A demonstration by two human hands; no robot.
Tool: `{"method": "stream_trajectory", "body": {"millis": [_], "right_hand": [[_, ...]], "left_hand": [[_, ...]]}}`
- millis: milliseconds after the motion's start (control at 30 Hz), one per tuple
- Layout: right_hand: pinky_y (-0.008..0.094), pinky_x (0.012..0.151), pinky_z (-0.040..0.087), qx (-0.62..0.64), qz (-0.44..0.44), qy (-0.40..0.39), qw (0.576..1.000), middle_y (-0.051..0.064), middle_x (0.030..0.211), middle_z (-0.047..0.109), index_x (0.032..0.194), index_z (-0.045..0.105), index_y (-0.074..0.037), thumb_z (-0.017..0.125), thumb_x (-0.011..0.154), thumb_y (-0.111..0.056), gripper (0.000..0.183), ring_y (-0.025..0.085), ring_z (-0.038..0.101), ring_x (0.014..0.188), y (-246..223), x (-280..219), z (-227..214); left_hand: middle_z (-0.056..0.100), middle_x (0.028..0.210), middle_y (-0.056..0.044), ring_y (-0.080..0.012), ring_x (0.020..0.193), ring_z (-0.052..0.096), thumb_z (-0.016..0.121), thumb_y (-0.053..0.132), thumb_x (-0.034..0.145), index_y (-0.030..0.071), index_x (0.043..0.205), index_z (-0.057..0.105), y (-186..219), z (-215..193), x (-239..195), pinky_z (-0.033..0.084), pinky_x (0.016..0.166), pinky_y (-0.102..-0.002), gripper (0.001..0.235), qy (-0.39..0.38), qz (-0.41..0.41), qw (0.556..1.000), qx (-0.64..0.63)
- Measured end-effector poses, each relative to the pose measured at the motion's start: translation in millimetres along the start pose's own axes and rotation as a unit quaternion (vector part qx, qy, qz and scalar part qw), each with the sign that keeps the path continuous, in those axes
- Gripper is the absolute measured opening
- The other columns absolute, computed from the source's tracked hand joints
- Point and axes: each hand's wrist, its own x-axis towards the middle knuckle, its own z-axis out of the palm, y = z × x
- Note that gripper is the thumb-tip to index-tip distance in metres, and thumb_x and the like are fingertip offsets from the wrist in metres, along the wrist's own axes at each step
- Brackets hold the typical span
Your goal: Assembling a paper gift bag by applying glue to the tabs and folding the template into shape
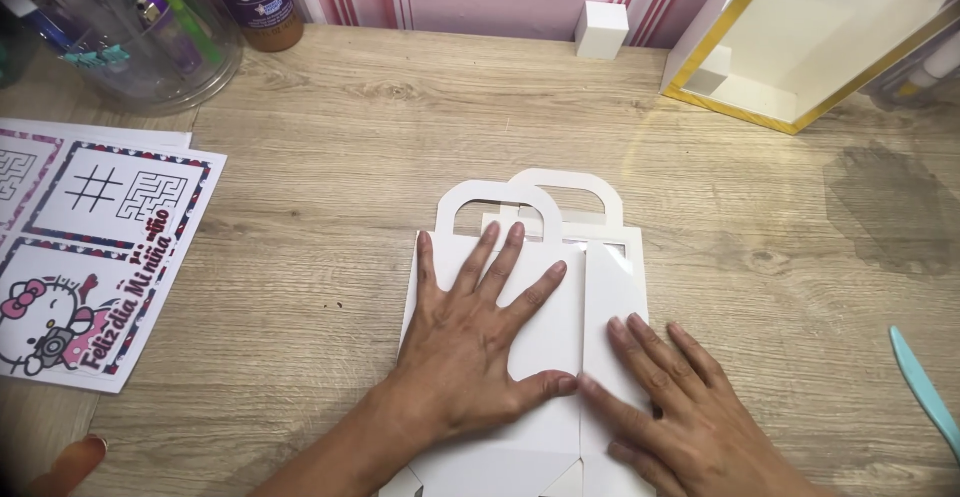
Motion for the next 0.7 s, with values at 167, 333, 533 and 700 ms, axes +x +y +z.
{"method": "stream_trajectory", "body": {"millis": [167, 333, 533, 700], "right_hand": [[0.056, 0.124, 0.024, -0.016, -0.010, 0.028, 0.999, 0.009, 0.165, 0.036, 0.154, 0.045, -0.033, 0.058, 0.096, -0.046, 0.060, 0.027, 0.035, 0.154, -0.3, -4.9, 2.8], [0.056, 0.123, 0.027, 0.037, 0.002, 0.050, 0.998, 0.017, 0.162, 0.039, 0.149, 0.050, -0.028, 0.065, 0.092, -0.053, 0.064, 0.035, 0.041, 0.151, 0.8, -6.2, -1.3], [0.055, 0.123, 0.027, 0.038, 0.001, 0.043, 0.998, 0.019, 0.162, 0.038, 0.150, 0.050, -0.028, 0.063, 0.093, -0.060, 0.067, 0.033, 0.039, 0.152, 0.1, -1.2, 0.2], [0.054, 0.123, 0.028, 0.028, -0.020, 0.053, 0.998, 0.019, 0.161, 0.039, 0.150, 0.050, -0.027, 0.062, 0.093, -0.064, 0.069, 0.032, 0.038, 0.153, 7.4, -4.6, 5.7]], "left_hand": [[0.020, 0.169, -0.009, -0.0234, 0.158, 0.011, 0.044, 0.074, 0.096, 0.014, 0.163, 0.022, 8.7, -4.9, 3.9, -0.008, 0.125, -0.061, 0.092, -0.064, 0.042, 0.994, -0.077], [0.047, 0.158, -0.015, -0.0362, 0.152, 0.033, 0.058, 0.046, 0.096, 0.010, 0.158, 0.035, 12.9, -16.9, 6.5, 0.006, 0.123, -0.067, 0.076, -0.060, 0.047, 0.967, -0.241], [0.049, 0.158, -0.015, -0.0364, 0.150, 0.036, 0.054, 0.046, 0.096, 0.015, 0.160, 0.034, 12.6, -18.2, 6.5, 0.009, 0.121, -0.070, 0.075, -0.052, 0.061, 0.971, -0.223], [0.045, 0.160, -0.015, -0.0351, 0.151, 0.033, 0.047, 0.049, 0.099, 0.020, 0.160, 0.038, 13.1, -17.6, 6.8, 0.006, 0.121, -0.068, 0.068, -0.062, 0.066, 0.975, -0.201]]}}
